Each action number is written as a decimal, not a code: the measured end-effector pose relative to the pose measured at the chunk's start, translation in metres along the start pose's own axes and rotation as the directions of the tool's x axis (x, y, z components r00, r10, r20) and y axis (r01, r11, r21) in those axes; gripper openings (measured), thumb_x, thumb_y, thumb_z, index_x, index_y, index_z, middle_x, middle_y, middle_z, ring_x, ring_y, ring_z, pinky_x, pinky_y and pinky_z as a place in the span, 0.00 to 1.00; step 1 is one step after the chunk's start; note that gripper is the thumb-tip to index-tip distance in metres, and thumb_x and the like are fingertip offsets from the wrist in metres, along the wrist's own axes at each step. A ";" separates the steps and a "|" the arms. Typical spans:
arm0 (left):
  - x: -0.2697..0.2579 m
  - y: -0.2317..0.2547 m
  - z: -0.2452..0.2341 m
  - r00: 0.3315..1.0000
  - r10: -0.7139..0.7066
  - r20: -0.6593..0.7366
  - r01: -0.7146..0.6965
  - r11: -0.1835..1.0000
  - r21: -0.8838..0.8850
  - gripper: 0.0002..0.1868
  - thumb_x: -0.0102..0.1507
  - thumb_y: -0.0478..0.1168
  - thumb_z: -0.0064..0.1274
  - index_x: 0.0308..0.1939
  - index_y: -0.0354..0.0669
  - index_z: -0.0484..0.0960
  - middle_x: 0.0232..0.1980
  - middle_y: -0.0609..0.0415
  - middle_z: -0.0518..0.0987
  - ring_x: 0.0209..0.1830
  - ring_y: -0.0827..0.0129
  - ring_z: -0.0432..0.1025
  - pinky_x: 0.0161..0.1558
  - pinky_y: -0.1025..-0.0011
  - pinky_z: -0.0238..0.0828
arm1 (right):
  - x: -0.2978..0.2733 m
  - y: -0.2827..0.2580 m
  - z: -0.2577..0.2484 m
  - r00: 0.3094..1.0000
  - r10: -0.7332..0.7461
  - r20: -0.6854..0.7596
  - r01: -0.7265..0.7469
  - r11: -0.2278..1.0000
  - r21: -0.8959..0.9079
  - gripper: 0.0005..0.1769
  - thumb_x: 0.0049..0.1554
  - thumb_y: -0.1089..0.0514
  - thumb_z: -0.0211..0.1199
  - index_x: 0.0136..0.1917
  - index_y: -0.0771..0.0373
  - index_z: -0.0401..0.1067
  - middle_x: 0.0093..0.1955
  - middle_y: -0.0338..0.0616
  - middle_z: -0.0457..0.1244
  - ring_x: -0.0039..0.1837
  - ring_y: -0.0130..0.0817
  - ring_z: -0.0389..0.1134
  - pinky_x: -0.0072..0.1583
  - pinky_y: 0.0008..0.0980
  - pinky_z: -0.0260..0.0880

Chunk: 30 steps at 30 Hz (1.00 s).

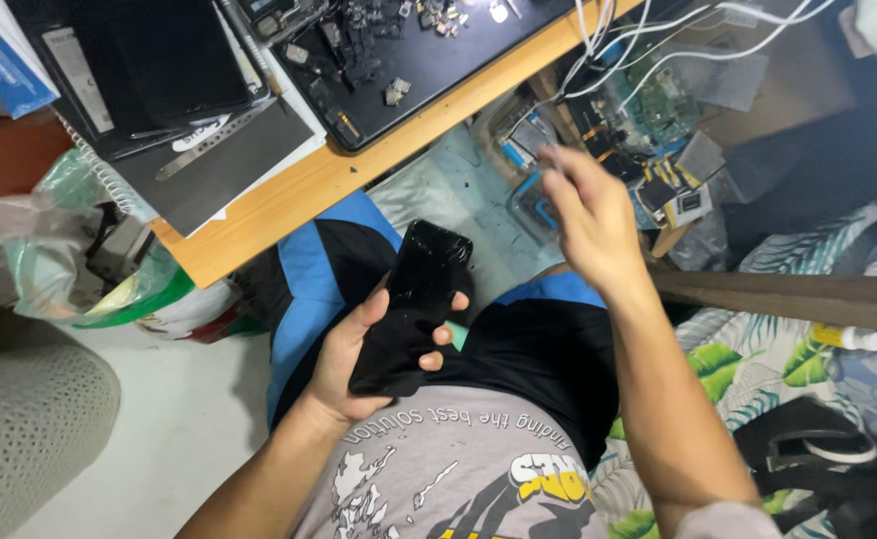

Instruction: The person disassembles a smartphone, removes the battery, and then reassembles the device. They use a metal tool to pry open the casing and disconnect internal components. The person then places the battery back into the chassis and closes the phone.

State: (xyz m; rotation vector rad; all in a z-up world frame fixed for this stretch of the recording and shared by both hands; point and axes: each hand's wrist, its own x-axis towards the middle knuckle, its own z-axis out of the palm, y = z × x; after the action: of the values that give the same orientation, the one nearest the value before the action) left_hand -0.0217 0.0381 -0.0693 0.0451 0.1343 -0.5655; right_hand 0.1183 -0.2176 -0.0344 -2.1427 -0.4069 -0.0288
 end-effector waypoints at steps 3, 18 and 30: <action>-0.001 0.000 0.000 0.999 0.044 -0.018 -0.043 0.998 0.053 0.31 0.73 0.49 0.46 0.78 0.48 0.58 0.67 0.36 0.69 0.52 0.59 0.69 0.48 0.64 0.71 | 0.045 0.003 0.007 0.963 -0.262 -0.068 0.235 0.934 -0.271 0.15 0.65 0.67 0.58 0.65 0.67 0.72 0.50 0.54 0.63 0.52 0.50 0.67 0.56 0.43 0.68; -0.008 0.003 0.002 0.998 -0.060 0.020 0.062 0.987 -0.148 0.40 0.73 0.58 0.40 0.76 0.28 0.57 0.67 0.36 0.69 0.54 0.54 0.69 0.50 0.61 0.72 | 0.173 0.058 0.072 0.821 -0.530 -0.212 0.157 0.567 -0.809 0.02 0.54 0.61 0.58 0.41 0.61 0.69 0.47 0.48 0.62 0.53 0.48 0.64 0.54 0.44 0.65; 0.009 0.000 0.015 0.990 0.034 -0.138 -0.039 0.999 -0.034 0.36 0.72 0.57 0.40 0.73 0.30 0.61 0.67 0.31 0.69 0.54 0.51 0.68 0.49 0.57 0.70 | 0.092 0.004 0.012 0.701 -0.669 -0.249 0.388 0.650 -0.654 0.15 0.54 0.64 0.66 0.56 0.65 0.72 0.57 0.47 0.66 0.58 0.47 0.67 0.60 0.42 0.66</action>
State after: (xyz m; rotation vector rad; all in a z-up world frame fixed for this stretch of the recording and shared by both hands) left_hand -0.0120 0.0320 -0.0553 0.0506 0.2771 -0.5235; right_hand 0.2051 -0.1842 -0.0281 -2.3739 -0.8228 -1.1491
